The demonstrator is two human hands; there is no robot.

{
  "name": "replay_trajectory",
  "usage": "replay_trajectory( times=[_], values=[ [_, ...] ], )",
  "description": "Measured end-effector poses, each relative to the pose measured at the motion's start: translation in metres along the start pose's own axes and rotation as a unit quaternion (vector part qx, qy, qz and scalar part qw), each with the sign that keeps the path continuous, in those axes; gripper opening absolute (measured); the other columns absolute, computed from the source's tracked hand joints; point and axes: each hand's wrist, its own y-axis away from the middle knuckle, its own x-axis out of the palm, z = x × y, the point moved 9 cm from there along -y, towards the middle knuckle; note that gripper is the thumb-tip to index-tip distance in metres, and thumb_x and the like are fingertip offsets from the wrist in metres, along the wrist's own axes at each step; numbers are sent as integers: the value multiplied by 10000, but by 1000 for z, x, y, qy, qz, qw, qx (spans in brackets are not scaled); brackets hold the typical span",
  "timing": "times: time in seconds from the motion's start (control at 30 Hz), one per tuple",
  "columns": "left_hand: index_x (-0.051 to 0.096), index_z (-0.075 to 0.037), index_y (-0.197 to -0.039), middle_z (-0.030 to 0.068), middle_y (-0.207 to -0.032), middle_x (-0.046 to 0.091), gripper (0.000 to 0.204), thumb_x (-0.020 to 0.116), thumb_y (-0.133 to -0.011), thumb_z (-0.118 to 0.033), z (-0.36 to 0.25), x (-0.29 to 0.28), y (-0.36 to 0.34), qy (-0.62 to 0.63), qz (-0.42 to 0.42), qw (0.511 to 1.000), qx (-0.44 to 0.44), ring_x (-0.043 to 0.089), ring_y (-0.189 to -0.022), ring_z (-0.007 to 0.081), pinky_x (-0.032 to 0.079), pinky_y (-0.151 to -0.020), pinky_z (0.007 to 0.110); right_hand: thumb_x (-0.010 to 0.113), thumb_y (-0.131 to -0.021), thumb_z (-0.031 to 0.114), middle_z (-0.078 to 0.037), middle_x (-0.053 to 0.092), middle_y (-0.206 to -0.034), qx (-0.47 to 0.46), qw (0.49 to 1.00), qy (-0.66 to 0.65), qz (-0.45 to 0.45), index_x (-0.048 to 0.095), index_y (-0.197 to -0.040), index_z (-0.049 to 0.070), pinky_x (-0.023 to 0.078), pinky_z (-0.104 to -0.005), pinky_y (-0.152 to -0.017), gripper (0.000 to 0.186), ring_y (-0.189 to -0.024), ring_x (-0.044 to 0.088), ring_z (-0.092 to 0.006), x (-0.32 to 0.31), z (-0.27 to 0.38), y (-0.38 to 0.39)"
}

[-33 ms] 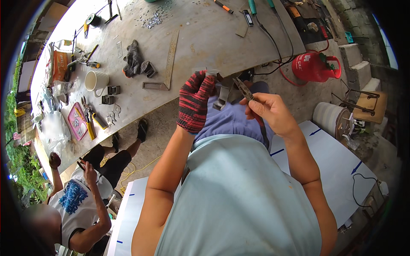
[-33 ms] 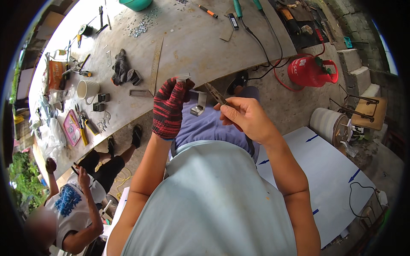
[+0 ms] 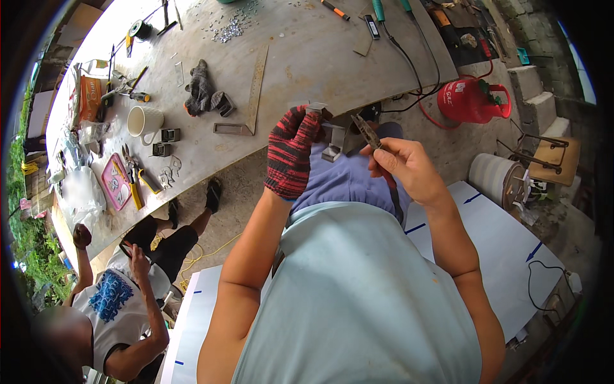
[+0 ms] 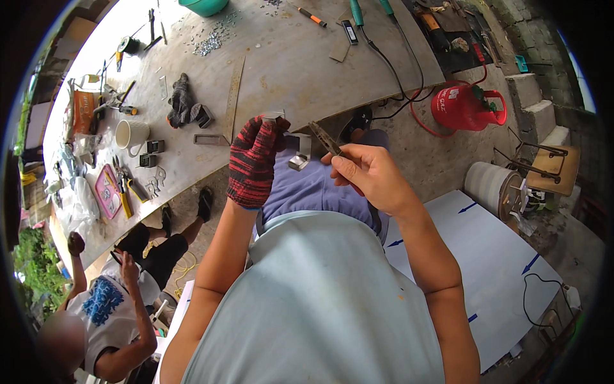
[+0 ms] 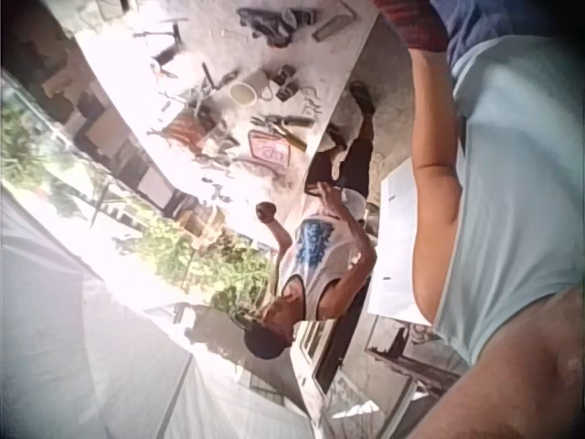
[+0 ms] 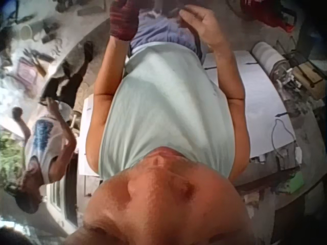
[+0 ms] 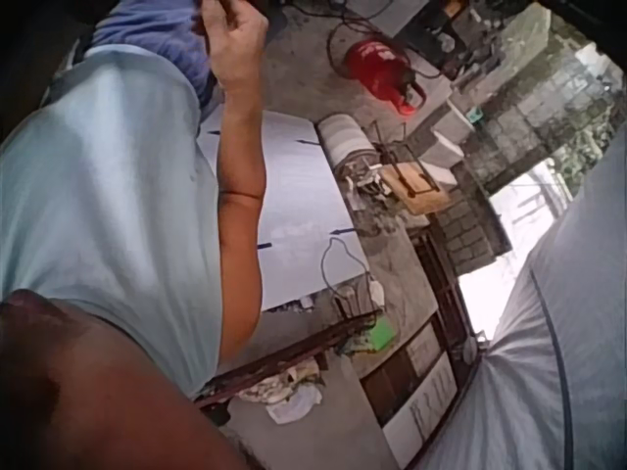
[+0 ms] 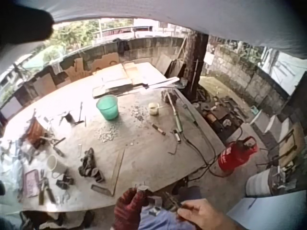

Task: Soldering small metal components and using pliers to adjust them on a work table.

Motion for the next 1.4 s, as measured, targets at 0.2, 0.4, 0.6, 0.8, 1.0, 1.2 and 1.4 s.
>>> replay_trajectory(
  times=[0.2,0.4,0.6,0.8,1.0,1.2,1.4],
  values=[
    [678,-37,-1211,107,-1155,729,257,640,-1053,-236,15,1,-3,194,44,980,-11,650,-916,162,517,-849,310,676,-1014,184,-36,708,-933,-108,981,113,-117,699,-1152,-34,505,-241,-739,258,-856,634,-77,-15,14,-4],
    [654,-31,-1228,106,-1143,709,294,635,-1054,-268,26,1,-1,261,67,962,-34,640,-922,178,510,-849,322,673,-1012,177,-39,703,-890,-114,974,145,-134,704,-1099,-39,509,-252,-721,235,-799,623,-83,-12,22,-4],
    [668,-26,-1207,71,-1083,716,263,647,-1050,-236,4,4,5,137,93,986,1,651,-934,152,520,-877,314,604,-1064,214,-39,687,-865,8,994,106,11,691,-1145,-61,547,-251,-692,300,-760,655,-91,14,32,-3],
    [703,-33,-1188,-5,-1071,715,237,668,-1037,-213,-13,1,11,-56,67,994,63,622,-986,84,500,-884,254,596,-1073,241,-33,675,-842,1,991,130,41,702,-1114,-70,549,-254,-690,332,-744,641,-89,22,36,-1],
    [705,-51,-1218,-50,-1043,685,244,664,-1040,-213,-13,-1,12,-63,76,991,87,563,-930,45,463,-836,218,609,-1065,236,-30,663,-835,-15,987,154,30,702,-1115,-73,547,-255,-710,327,-742,619,-85,22,37,4],
    [710,-64,-1230,-58,-1054,674,240,662,-1041,-204,-13,1,15,-69,77,992,77,549,-920,38,460,-837,209,618,-1058,226,-22,650,-808,-9,987,156,26,707,-1099,-66,536,-254,-690,308,-728,603,-76,25,35,4],
    [710,-63,-1233,-61,-1083,671,221,663,-1036,-150,-9,1,16,-58,75,992,83,555,-934,40,469,-841,212,635,-1039,203,-13,629,-741,-38,979,198,8,723,-1041,-54,508,-254,-633,271,-679,584,-74,22,39,3]
  ],
)
